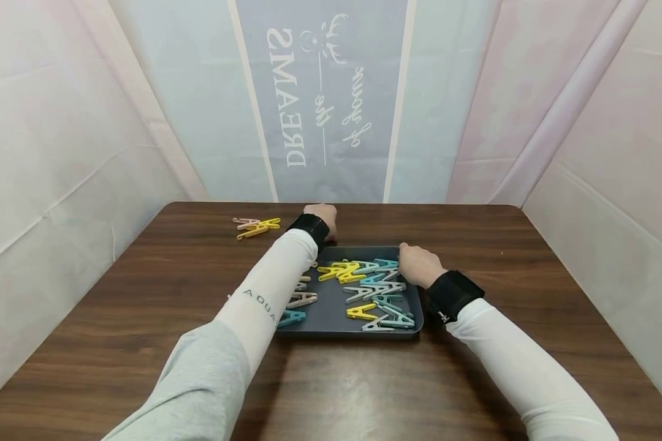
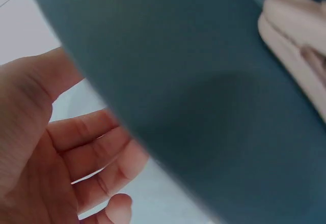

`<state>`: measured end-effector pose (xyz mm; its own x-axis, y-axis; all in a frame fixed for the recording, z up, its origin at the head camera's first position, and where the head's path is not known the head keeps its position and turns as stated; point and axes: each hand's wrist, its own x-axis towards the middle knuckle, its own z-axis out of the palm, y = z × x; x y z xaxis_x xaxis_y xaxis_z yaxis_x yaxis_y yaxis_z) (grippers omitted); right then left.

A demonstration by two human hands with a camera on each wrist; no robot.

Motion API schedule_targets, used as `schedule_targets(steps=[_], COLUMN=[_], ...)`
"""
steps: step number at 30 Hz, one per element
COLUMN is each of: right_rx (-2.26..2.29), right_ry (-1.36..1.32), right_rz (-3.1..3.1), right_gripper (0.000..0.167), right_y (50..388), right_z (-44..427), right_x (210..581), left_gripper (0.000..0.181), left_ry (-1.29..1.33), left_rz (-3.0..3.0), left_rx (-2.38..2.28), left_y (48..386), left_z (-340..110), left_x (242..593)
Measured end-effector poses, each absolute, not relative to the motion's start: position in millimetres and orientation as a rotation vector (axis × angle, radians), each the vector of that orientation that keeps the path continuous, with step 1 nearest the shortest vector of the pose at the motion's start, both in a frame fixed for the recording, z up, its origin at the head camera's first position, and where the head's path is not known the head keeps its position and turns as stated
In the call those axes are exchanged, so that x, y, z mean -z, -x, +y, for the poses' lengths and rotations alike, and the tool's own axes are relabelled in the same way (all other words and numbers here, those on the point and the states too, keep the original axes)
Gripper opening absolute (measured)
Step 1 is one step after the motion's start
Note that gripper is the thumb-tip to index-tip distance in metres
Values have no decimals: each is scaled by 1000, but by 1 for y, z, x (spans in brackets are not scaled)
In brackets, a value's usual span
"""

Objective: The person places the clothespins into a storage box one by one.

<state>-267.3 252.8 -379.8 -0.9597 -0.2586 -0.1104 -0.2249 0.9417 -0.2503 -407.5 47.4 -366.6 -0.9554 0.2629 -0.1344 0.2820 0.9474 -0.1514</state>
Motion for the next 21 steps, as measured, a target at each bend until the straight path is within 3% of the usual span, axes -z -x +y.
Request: schedule_targets(steps=[8, 16, 21], right_rx=[346, 348, 348], right_ry=[363, 358, 363], right_rz=[2950, 2952, 2954], right_gripper=[32, 31, 31], right_y=[267, 269, 269], right_z=[252, 253, 252], right_x=[378, 379, 381], left_gripper=[16, 27, 27], left_ry=[-770, -1245, -1405], left_rz=[3047, 2951, 2866], left_rx=[206, 293, 334], left_y=[394, 350, 325], left_z=[45, 46, 39], left_x=[330, 307, 298])
